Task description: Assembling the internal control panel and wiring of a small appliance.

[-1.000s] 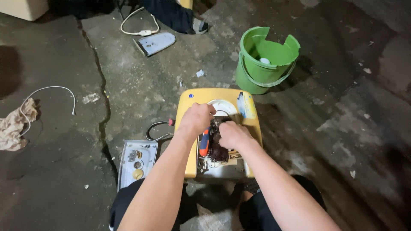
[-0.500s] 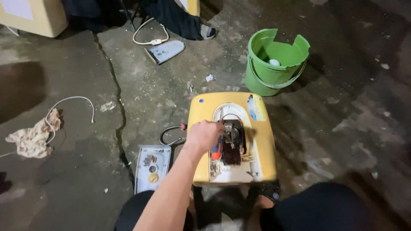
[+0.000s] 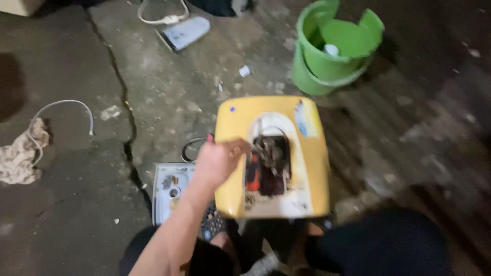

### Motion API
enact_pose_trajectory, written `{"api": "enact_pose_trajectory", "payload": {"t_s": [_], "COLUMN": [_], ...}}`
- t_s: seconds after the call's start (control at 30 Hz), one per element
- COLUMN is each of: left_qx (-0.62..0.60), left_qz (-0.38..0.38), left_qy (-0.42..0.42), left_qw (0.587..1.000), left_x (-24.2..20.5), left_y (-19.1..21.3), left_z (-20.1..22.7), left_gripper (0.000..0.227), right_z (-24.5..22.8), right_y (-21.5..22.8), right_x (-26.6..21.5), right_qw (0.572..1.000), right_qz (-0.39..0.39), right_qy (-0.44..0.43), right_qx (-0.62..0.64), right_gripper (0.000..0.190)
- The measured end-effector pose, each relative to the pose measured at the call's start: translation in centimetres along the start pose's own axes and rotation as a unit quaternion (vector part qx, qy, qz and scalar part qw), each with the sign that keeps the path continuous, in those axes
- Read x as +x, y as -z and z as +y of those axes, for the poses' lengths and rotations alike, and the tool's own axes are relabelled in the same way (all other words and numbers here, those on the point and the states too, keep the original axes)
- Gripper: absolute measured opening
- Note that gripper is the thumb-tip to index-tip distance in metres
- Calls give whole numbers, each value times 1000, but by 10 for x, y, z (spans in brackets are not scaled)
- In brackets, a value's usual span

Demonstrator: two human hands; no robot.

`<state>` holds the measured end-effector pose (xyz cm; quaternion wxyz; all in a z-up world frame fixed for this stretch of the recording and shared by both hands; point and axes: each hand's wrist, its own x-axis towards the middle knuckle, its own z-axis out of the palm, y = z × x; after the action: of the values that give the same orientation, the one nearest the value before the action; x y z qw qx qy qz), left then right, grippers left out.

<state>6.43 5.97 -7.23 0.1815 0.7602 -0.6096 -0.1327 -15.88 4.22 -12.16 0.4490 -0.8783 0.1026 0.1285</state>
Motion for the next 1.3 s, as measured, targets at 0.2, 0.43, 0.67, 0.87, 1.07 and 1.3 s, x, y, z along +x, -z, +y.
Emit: {"api": "enact_pose_trajectory", "payload": {"t_s": [0.2, 0.43, 0.67, 0.87, 1.07, 1.3], "left_qx": [-118, -170, -141, -109, -98, -87], "left_qz": [76, 84, 92, 67, 35, 18], "left_qy": [58, 62, 28, 23, 26, 35], "left_qw": [988, 980, 985, 992, 994, 995], "left_x": [-22, -15, 5, 18, 28, 36], "left_y": [19, 2, -9, -27, -32, -29], "left_z": [36, 49, 65, 59, 62, 59], "left_gripper": [20, 16, 14, 14, 16, 20], "right_z": [-18, -1, 70, -12, 36, 45], "right_y": [17, 100, 87, 101, 82, 90], "right_x": [-33, -63, -15, -10, 12, 23], "right_qw": [993, 933, 918, 919, 909, 920], "right_qz": [62, 298, 290, 282, 334, 280], "right_qy": [92, -175, -260, -275, -237, -253], "right_qx": [29, 98, -79, -34, -81, -108], "right_gripper": [21, 35, 32, 32, 23, 28]}}
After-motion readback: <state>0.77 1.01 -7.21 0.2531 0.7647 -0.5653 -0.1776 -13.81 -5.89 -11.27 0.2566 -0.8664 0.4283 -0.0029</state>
